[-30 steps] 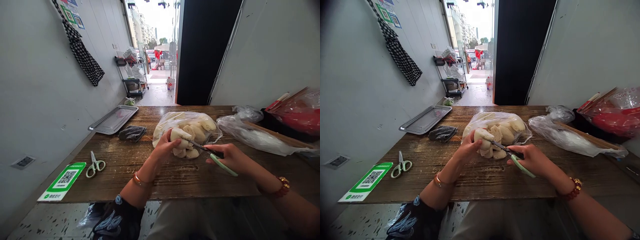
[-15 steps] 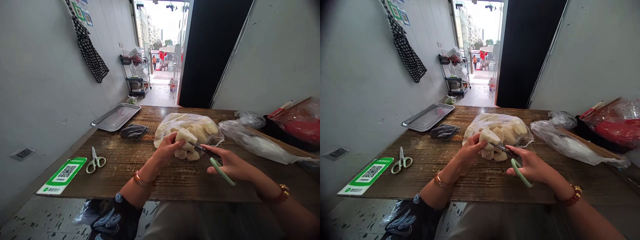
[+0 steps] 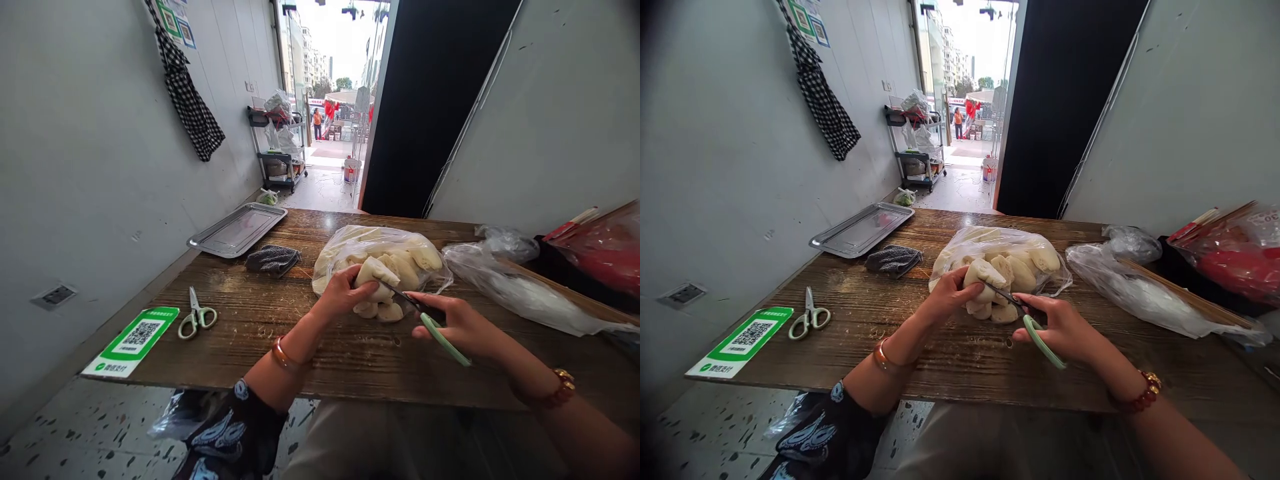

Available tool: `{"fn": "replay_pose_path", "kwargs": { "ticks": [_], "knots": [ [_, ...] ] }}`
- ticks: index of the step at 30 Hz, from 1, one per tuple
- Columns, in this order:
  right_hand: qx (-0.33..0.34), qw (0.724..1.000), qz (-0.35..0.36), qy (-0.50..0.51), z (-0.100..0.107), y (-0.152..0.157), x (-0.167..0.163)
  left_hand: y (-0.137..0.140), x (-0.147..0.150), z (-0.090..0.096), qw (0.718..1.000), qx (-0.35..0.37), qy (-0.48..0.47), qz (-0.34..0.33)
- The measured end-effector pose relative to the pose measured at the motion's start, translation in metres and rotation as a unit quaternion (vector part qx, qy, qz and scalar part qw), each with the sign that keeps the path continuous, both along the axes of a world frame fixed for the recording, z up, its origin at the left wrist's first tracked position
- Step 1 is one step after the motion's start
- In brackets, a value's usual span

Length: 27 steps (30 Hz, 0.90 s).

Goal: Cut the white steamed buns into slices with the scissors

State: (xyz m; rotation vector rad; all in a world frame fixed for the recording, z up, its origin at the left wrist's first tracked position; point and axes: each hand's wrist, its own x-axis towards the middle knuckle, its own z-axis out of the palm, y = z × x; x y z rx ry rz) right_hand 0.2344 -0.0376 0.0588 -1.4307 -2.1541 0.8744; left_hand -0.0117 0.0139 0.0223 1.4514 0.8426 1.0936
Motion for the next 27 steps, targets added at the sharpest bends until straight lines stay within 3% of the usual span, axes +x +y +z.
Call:
{"fn": "replay_pose_path", "kwargs": {
  "ticks": [8,13,18,27],
  "knots": [
    [0.028,0.999,-0.025,-0.003,-0.01,-0.002,0.008,-0.003,-0.001,0.005,0.997,-0.044,-0.047,-0.032],
    [0.006,0.999,-0.019,-0.031,-0.009,-0.006,0.005,-0.004,0.001,0.004,0.994,-0.054,-0.09,-0.041],
    [-0.02,0.999,0.007,-0.034,-0.002,-0.008,0.002,-0.002,0.0,0.003,0.999,-0.009,-0.015,-0.027],
    [0.004,1.0,0.005,-0.02,-0.006,0.003,-0.011,-0.003,0.001,0.004,0.992,0.075,0.099,0.002]
  ]
}}
